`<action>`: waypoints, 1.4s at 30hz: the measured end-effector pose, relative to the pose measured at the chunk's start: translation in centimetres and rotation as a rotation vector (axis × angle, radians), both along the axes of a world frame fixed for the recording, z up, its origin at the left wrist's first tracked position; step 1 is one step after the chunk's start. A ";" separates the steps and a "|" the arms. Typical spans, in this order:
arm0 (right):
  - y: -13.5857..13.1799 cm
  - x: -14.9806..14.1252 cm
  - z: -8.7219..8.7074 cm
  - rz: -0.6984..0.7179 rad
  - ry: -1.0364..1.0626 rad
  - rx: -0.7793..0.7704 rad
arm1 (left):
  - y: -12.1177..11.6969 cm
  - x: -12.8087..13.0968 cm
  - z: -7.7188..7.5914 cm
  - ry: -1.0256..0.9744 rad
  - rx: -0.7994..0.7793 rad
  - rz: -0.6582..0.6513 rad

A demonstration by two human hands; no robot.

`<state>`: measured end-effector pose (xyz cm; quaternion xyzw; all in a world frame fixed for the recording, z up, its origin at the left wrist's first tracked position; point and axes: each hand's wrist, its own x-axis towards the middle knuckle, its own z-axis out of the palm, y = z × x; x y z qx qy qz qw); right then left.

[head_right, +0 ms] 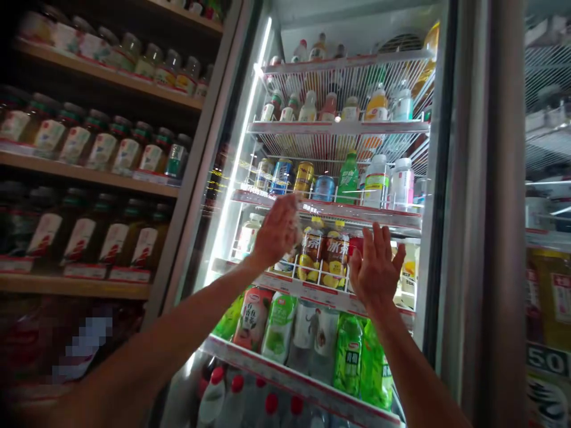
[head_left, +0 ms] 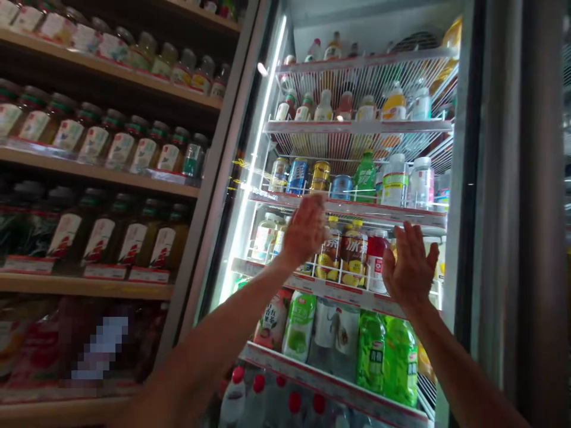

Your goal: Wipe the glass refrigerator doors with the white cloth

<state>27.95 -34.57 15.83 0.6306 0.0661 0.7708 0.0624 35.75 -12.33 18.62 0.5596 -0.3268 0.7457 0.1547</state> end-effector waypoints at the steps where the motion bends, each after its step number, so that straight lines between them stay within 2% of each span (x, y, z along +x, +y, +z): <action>1: 0.2 0.1 0.0 -0.003 0.006 -0.015 | 1.7 0.7 0.1 0.027 -0.133 -0.001; 2: 0.7 0.1 0.1 -0.003 0.011 -0.029 | 2.9 1.1 0.1 0.048 -0.251 -0.006; 4: 2.3 0.5 0.3 0.008 0.028 -0.055 | 3.7 1.3 -0.5 0.065 -0.316 0.000; 6: 4.2 1.0 0.7 0.028 0.045 -0.071 | 2.7 0.8 -1.7 0.034 -0.173 0.016; 8: 5.9 1.4 1.0 0.037 0.060 -0.067 | 1.9 0.4 -3.0 -0.003 0.090 0.041; 10: 6.7 1.7 1.0 0.034 0.070 -0.060 | 3.0 0.7 -3.7 -0.006 0.197 0.058; 12: 6.9 1.9 0.9 0.030 0.083 -0.068 | 5.8 1.7 -3.7 -0.006 0.053 0.056; 14: 6.7 1.9 0.6 0.029 0.097 -0.078 | 8.2 2.8 -3.5 0.008 -0.250 0.044; 16: 6.6 1.9 0.5 0.024 0.109 -0.075 | 8.7 3.1 -3.8 0.005 -0.350 0.042; 17: 6.6 1.9 0.5 0.020 0.113 -0.075 | 8.1 2.9 -4.1 0.000 -0.309 0.045; 20: 6.5 1.8 0.5 0.021 0.113 -0.090 | 5.8 1.8 -5.2 -0.020 0.039 0.057; 22: 6.5 1.7 0.5 0.030 0.109 -0.101 | 6.1 1.7 -5.4 0.000 0.170 0.058; 24: 6.4 1.8 0.4 0.035 0.108 -0.102 | 8.2 2.5 -4.9 0.055 0.046 0.052; 26: 6.4 1.8 0.4 0.033 0.117 -0.099 | 10.4 3.5 -4.4 0.109 -0.266 0.053; 28: 6.6 1.9 0.3 0.031 0.120 -0.090 | 10.9 3.8 -4.4 0.127 -0.417 0.058; 29: 6.6 1.9 0.2 0.030 0.117 -0.085 | 10.3 3.6 -4.7 0.118 -0.400 0.058; 30: 6.7 1.9 0.2 0.031 0.114 -0.083 | 9.2 3.2 -5.2 0.096 -0.319 0.055; 33: 6.7 1.8 0.1 0.044 0.116 -0.088 | 5.8 1.3 -6.9 0.003 0.097 0.052; 35: 6.7 1.7 0.0 0.059 0.122 -0.094 | 5.6 0.6 -7.4 -0.039 0.294 0.068; 36: 6.6 1.6 0.0 0.064 0.125 -0.095 | 6.3 0.7 -7.2 -0.049 0.316 0.080; 38: 6.6 1.5 0.0 0.065 0.128 -0.093 | 8.3 1.4 -6.6 -0.040 0.174 0.100; 40: 6.6 1.5 0.0 0.060 0.133 -0.087 | 9.7 2.2 -6.3 0.006 -0.090 0.103; 42: 6.7 1.6 -0.1 0.057 0.137 -0.085 | 9.2 2.3 -6.8 0.036 -0.210 0.083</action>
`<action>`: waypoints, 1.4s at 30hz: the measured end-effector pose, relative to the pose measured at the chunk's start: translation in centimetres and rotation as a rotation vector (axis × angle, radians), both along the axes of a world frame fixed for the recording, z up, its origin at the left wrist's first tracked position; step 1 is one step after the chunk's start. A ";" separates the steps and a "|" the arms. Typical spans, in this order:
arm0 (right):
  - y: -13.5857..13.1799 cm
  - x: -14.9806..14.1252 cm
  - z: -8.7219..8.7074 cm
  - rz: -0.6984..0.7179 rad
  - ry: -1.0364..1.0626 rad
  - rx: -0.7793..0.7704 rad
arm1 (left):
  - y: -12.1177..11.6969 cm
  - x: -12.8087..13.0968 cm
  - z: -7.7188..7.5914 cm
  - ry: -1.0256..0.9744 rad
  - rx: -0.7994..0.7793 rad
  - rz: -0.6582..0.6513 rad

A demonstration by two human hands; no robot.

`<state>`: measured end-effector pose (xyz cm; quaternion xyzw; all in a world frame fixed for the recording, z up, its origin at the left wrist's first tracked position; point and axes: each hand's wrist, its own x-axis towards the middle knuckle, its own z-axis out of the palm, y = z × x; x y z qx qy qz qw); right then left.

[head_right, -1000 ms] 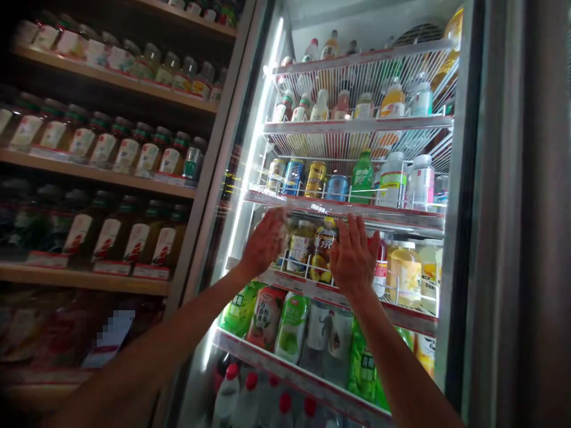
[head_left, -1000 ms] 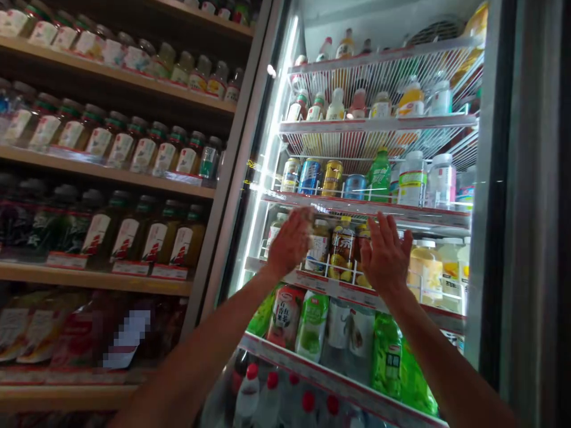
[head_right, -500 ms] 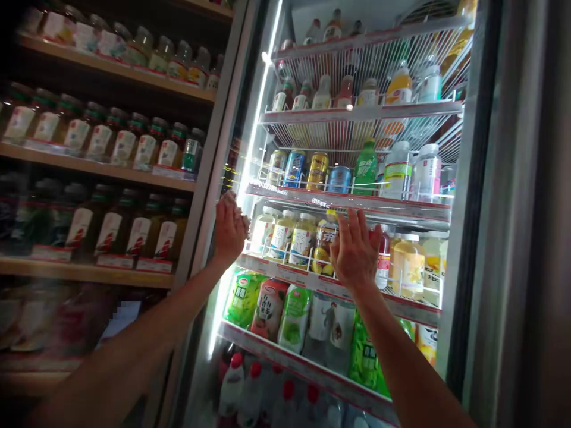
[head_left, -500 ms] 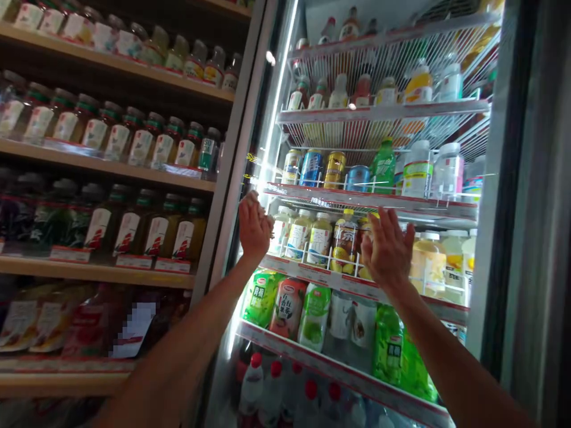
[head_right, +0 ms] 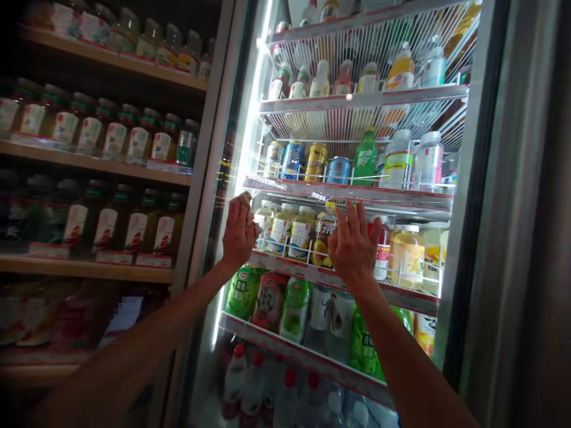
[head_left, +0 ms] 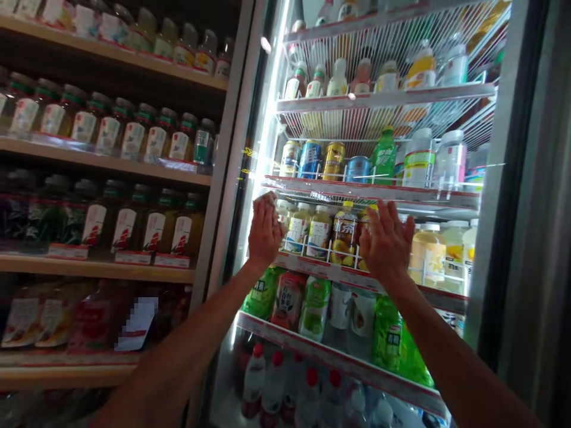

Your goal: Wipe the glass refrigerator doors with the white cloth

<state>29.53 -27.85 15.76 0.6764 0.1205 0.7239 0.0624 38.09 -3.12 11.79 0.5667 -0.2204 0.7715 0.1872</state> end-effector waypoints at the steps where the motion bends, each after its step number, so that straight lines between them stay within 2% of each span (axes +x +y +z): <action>1: 0.0 0.0 0.0 0.000 0.000 -0.001 | -0.8 -0.3 -0.6 -0.003 0.052 -0.009; 4: -0.1 0.1 -0.1 -0.001 -0.003 -0.006 | -3.2 -1.5 -2.7 -0.037 0.505 0.002; 5: -0.1 0.1 -0.2 -0.002 -0.003 -0.005 | -3.3 -1.7 -3.0 -0.041 0.629 0.012; 6: -0.2 0.0 -0.2 -0.003 -0.002 -0.005 | -2.9 -1.7 -3.2 -0.037 0.678 0.017; 7: -0.2 0.0 -0.3 -0.002 0.000 -0.005 | -2.1 -1.5 -3.0 -0.022 0.634 0.015; 8: -0.2 -0.1 -0.3 -0.001 0.003 -0.005 | -1.1 -1.1 -2.7 0.003 0.504 0.004; 11: -0.1 -0.2 -0.4 0.002 0.019 0.004 | 1.4 0.5 -1.9 0.071 -0.057 -0.041; 12: 0.0 -0.2 -0.4 0.003 0.023 0.011 | 1.5 0.7 -2.0 0.082 -0.168 -0.048; 13: 0.0 -0.2 -0.4 0.003 0.024 0.015 | 1.2 0.7 -2.4 0.088 -0.203 -0.049; 14: 0.0 -0.2 -0.4 0.004 0.023 0.017 | 0.6 0.6 -3.0 0.086 -0.157 -0.047; 17: -0.2 0.0 -0.5 -0.001 0.004 0.007 | -1.1 -0.5 -5.2 0.054 0.273 -0.031; 18: -0.3 0.0 -0.5 -0.005 -0.004 0.002 | -1.2 -0.7 -5.7 0.044 0.386 -0.027; 19: -0.4 0.0 -0.6 -0.010 -0.012 -0.003 | -0.8 -0.7 -6.0 0.045 0.424 -0.025; 20: -0.5 0.0 -0.7 -0.016 -0.017 -0.008 | -0.2 -0.5 -6.1 0.053 0.371 -0.026; 23: -0.6 0.1 -0.8 -0.032 -0.017 -0.010 | 1.6 0.4 -5.6 0.096 -0.052 -0.025; 24: -0.5 0.1 -0.9 -0.034 -0.012 -0.008 | 1.6 0.5 -5.5 0.100 -0.135 -0.022; 25: -0.5 0.1 -0.9 -0.033 -0.007 -0.006 | 1.2 0.4 -5.6 0.098 -0.146 -0.019; 27: -0.4 0.1 -1.0 -0.025 0.004 0.003 | -0.5 -0.3 -6.3 0.076 0.040 -0.015; 30: -0.3 0.0 -1.5 -0.007 0.031 0.002 | -2.8 -1.5 -7.3 0.011 0.477 -0.003; 31: -0.3 -0.1 -1.8 -0.005 0.043 -0.005 | -2.9 -1.5 -7.2 0.009 0.531 0.001; 32: -0.3 -0.2 -2.0 -0.006 0.057 -0.015 | -2.6 -1.4 -6.8 0.024 0.493 -0.001; 33: -0.3 -0.3 -2.3 -0.011 0.071 -0.026 | -2.1 -1.0 -6.3 0.054 0.371 -0.010; 35: -0.4 -0.4 -2.6 -0.025 0.093 -0.039 | -1.0 -0.1 -5.1 0.123 0.002 -0.043; 36: -0.4 -0.5 -2.7 -0.029 0.099 -0.040 | -0.8 0.2 -4.7 0.143 -0.137 -0.057; 37: -0.4 -0.5 -2.7 -0.031 0.102 -0.037 | -1.1 0.3 -4.6 0.155 -0.210 -0.066; 38: -0.4 -0.4 -2.7 -0.030 0.103 -0.032 | -1.7 0.2 -4.8 0.154 -0.197 -0.073; 39: -0.4 -0.3 -2.7 -0.026 0.103 -0.030 | -2.6 -0.2 -5.2 0.149 -0.092 -0.075; 42: -0.6 -0.2 -2.7 -0.002 0.086 -0.036 | -5.1 -1.9 -7.3 0.075 0.482 -0.088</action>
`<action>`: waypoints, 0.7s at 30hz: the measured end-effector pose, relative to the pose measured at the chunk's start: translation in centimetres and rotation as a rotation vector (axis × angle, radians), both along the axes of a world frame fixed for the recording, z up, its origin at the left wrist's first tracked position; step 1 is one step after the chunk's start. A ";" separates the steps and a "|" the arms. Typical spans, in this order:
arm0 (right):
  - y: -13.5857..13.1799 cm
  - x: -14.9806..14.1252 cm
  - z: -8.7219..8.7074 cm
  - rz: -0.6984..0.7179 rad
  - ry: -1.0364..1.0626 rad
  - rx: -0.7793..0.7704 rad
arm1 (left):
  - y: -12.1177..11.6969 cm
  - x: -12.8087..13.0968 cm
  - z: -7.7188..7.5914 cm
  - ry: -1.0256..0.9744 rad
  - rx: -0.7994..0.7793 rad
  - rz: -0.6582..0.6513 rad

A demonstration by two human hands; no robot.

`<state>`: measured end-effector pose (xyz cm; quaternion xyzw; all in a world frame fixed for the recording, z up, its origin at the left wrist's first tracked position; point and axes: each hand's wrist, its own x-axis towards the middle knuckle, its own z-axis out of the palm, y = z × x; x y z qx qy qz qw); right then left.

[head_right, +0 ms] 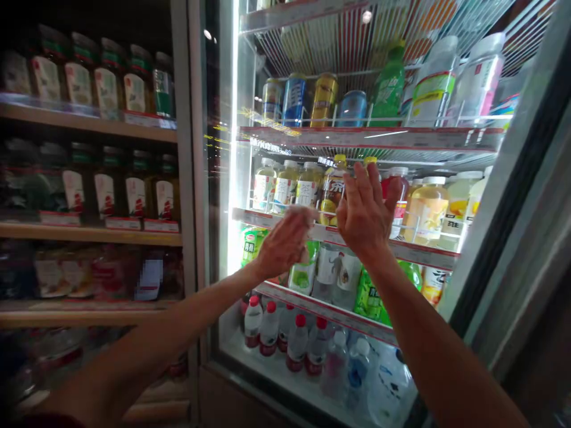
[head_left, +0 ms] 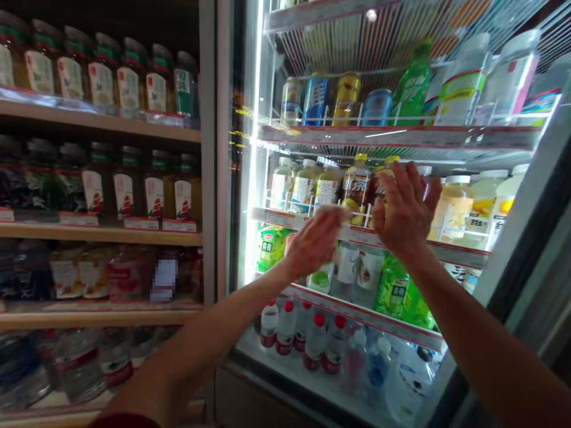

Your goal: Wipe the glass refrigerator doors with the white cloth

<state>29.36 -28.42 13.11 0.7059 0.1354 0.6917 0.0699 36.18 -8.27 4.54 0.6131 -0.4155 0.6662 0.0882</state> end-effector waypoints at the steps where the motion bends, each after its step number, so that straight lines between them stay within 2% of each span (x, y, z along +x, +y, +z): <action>1: 0.0 0.0 -0.1 0.012 -0.007 0.002 | -0.2 -0.3 -0.5 -0.020 0.134 -0.008; 2: 0.0 -0.1 -0.1 0.024 -0.010 0.012 | 0.1 -0.3 -0.7 -0.020 0.188 -0.001; 3: 0.0 -0.2 -0.2 0.033 -0.007 0.028 | 0.9 0.0 -0.8 0.000 0.141 0.016; 4: 0.0 -0.3 -0.3 0.042 0.002 0.045 | 2.0 0.4 -0.6 0.036 0.001 0.038; 7: 0.2 -0.8 -0.6 0.067 0.032 0.073 | 5.1 2.0 -0.1 0.175 -0.571 0.104; 8: 0.3 -0.9 -0.7 0.077 0.030 0.072 | 5.5 2.2 -0.3 0.212 -0.681 0.116; 9: 0.3 -0.9 -0.8 0.085 0.025 0.070 | 5.4 2.1 -0.6 0.236 -0.707 0.122; 10: 0.3 -0.9 -0.8 0.091 0.017 0.071 | 4.8 1.8 -1.2 0.244 -0.643 0.120; 14: -0.3 -0.7 -1.4 0.113 -0.007 0.062 | 2.3 0.3 -3.5 0.118 0.052 0.065; 15: -0.5 -0.6 -1.6 0.120 -0.012 0.060 | 2.4 0.2 -3.6 0.087 0.124 0.054; 16: -0.7 -0.5 -1.8 0.129 -0.017 0.058 | 2.8 0.4 -3.5 0.071 0.095 0.049; 17: -0.8 -0.4 -2.0 0.136 -0.019 0.057 | 3.5 0.8 -3.2 0.069 -0.032 0.050; 19: -1.0 -0.3 -2.2 0.144 -0.016 0.066 | 4.8 1.6 -2.5 0.080 -0.389 0.055; 20: -0.9 -0.3 -2.3 0.144 -0.011 0.073 | 5.0 1.8 -2.2 0.084 -0.516 0.057; 21: -0.8 -0.3 -2.3 0.142 -0.009 0.080 | 5.0 1.9 -2.2 0.087 -0.567 0.060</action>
